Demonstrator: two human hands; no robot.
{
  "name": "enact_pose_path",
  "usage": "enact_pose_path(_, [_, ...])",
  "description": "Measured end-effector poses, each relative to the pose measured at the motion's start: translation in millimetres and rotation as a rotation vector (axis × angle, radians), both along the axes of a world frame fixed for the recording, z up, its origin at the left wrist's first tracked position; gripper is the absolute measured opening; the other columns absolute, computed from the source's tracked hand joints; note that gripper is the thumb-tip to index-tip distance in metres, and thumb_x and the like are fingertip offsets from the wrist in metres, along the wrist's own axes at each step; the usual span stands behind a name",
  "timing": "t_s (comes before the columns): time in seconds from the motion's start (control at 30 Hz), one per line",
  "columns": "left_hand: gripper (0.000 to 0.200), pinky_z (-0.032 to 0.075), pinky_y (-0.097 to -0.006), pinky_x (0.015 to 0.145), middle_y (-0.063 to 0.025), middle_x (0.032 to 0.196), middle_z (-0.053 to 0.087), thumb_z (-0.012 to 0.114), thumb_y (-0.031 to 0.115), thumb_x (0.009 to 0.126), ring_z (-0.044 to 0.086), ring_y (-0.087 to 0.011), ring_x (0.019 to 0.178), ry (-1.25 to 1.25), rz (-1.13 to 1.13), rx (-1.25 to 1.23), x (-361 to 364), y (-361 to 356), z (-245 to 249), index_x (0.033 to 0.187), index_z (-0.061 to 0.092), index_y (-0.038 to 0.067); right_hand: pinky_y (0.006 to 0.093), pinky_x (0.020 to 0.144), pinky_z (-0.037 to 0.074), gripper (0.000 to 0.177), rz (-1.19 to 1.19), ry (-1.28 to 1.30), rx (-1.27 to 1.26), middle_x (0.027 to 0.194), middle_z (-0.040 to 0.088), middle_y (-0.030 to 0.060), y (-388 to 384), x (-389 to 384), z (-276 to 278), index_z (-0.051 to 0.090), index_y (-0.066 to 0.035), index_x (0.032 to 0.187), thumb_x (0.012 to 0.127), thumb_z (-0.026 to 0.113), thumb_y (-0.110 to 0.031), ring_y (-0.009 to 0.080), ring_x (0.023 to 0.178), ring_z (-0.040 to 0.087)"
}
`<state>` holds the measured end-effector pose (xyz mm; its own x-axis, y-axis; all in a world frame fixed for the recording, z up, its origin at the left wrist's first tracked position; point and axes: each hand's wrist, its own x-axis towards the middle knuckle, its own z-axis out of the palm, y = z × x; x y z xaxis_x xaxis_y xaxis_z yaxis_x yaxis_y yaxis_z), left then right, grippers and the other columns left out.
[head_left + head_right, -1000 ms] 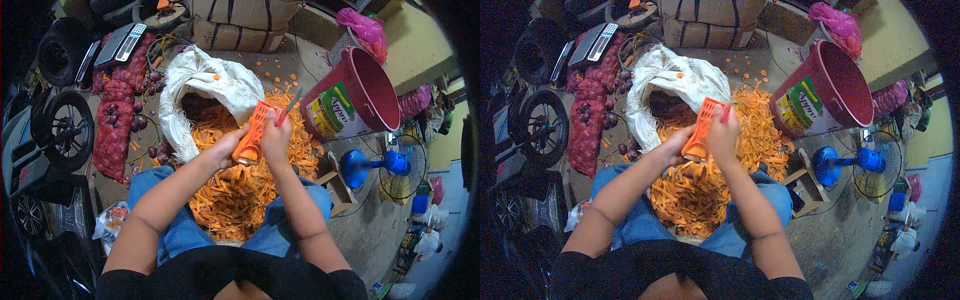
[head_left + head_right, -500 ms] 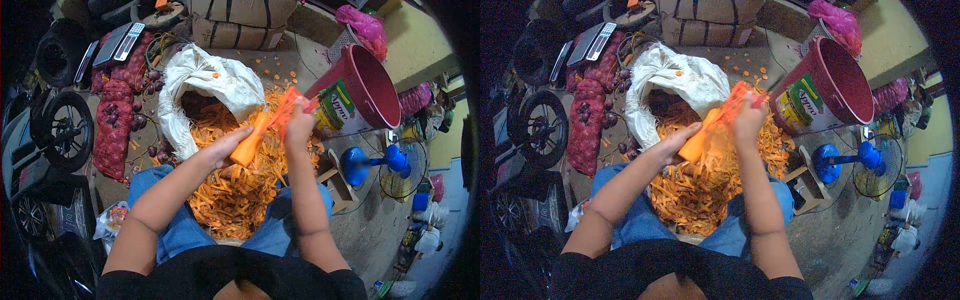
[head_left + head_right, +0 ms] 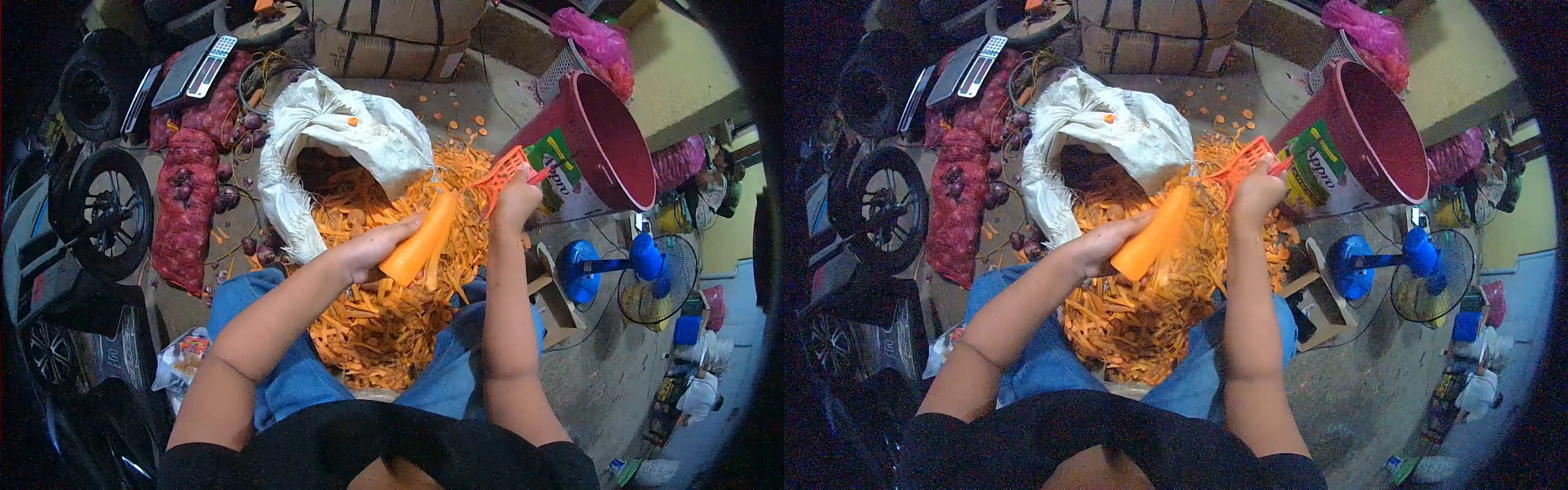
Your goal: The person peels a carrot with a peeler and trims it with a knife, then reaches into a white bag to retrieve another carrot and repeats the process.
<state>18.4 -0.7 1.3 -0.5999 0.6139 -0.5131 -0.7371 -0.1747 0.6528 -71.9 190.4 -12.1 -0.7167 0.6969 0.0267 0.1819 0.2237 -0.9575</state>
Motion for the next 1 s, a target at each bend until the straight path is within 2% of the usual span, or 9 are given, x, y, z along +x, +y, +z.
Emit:
enact_pose_path(0.07, [0.039,0.046,-0.0272,0.062,-0.0049,0.086,0.054,0.029,0.034,0.085,0.054,-0.0132,0.070,-0.076,0.083,0.015,-8,2,-19,0.108,0.042,0.006,0.0244,0.045,0.032,0.019,0.192,0.325,-0.187,0.058,0.044,-0.0013,-24,10,-1,0.047,-0.003,0.069,0.081,0.044,-0.018,0.0085,0.049,0.039])
enact_pose_path(0.2, [0.038,0.047,-0.0266,0.062,-0.0053,0.087,0.054,0.026,0.036,0.085,0.054,-0.0142,0.068,-0.160,0.211,0.136,-14,5,-27,0.101,0.046,0.008,0.0234,0.051,0.035,0.018,0.525,0.194,0.119,0.061,0.046,-0.0003,-72,56,12,0.047,-0.001,0.073,0.081,0.043,-0.017,0.0090,0.056,0.042])
enact_pose_path(0.37, [0.036,0.046,-0.0253,0.054,-0.0045,0.078,0.054,0.025,0.034,0.086,0.054,-0.0134,0.067,0.020,0.179,0.092,-9,6,-25,0.106,0.041,0.009,0.0322,0.050,0.035,0.021,0.359,0.453,0.190,0.059,0.046,0.0092,-62,38,10,0.043,0.001,0.068,0.080,0.041,-0.016,0.0172,0.054,0.043])
enact_pose_path(0.43, [0.035,0.046,-0.0244,0.055,-0.0045,0.078,0.053,0.027,0.034,0.086,0.053,-0.0132,0.066,0.006,-0.071,0.046,1,6,-15,0.108,0.039,0.010,0.0329,0.050,0.035,0.022,0.188,0.323,0.258,0.057,0.045,0.0083,-21,10,-6,0.042,0.001,0.066,0.080,0.042,-0.016,0.0174,0.053,0.043])
enact_pose_path(0.53, [0.034,0.045,-0.0247,0.056,-0.0048,0.077,0.052,0.029,0.033,0.085,0.053,-0.0129,0.065,-0.004,-0.064,0.081,4,5,-4,0.108,0.039,0.010,0.0318,0.049,0.034,0.023,-0.019,0.226,0.294,0.055,0.045,0.0053,7,-3,-4,0.042,0.000,0.064,0.080,0.043,-0.016,0.0163,0.051,0.042])
enact_pose_path(0.63, [0.032,0.045,-0.0248,0.055,-0.0043,0.076,0.053,0.032,0.032,0.085,0.053,-0.0129,0.065,-0.139,0.056,0.097,-2,1,-6,0.105,0.042,0.009,0.0223,0.045,0.033,0.019,0.047,0.322,-0.096,0.060,0.046,-0.0011,-2,-1,-2,0.048,-0.002,0.070,0.081,0.044,-0.016,0.0056,0.051,0.041])
enact_pose_path(0.77, [0.033,0.047,-0.0288,0.054,-0.0060,0.080,0.054,0.033,0.034,0.084,0.054,-0.0154,0.064,-0.180,0.224,0.099,-14,3,-31,0.097,0.047,0.007,0.0242,0.049,0.036,0.018,0.489,0.395,-0.213,0.063,0.047,0.0000,-71,49,35,0.049,-0.001,0.076,0.081,0.044,-0.017,0.0087,0.054,0.042])
enact_pose_path(0.83, [0.033,0.047,-0.0291,0.054,-0.0059,0.081,0.055,0.032,0.033,0.084,0.055,-0.0150,0.065,-0.185,0.272,0.099,-13,5,-25,0.097,0.047,0.007,0.0258,0.050,0.036,0.020,0.545,0.272,0.152,0.062,0.047,0.0025,-79,59,16,0.048,0.000,0.076,0.082,0.043,-0.018,0.0103,0.055,0.043])
enact_pose_path(1.0, [0.031,0.045,-0.0256,0.051,-0.0032,0.073,0.053,0.028,0.031,0.085,0.053,-0.0127,0.061,-0.082,0.254,0.079,-11,9,-21,0.097,0.046,0.009,0.0346,0.048,0.035,0.019,0.433,0.337,0.326,0.057,0.046,0.0142,-72,50,11,0.043,0.001,0.069,0.079,0.043,-0.015,0.0268,0.051,0.046])
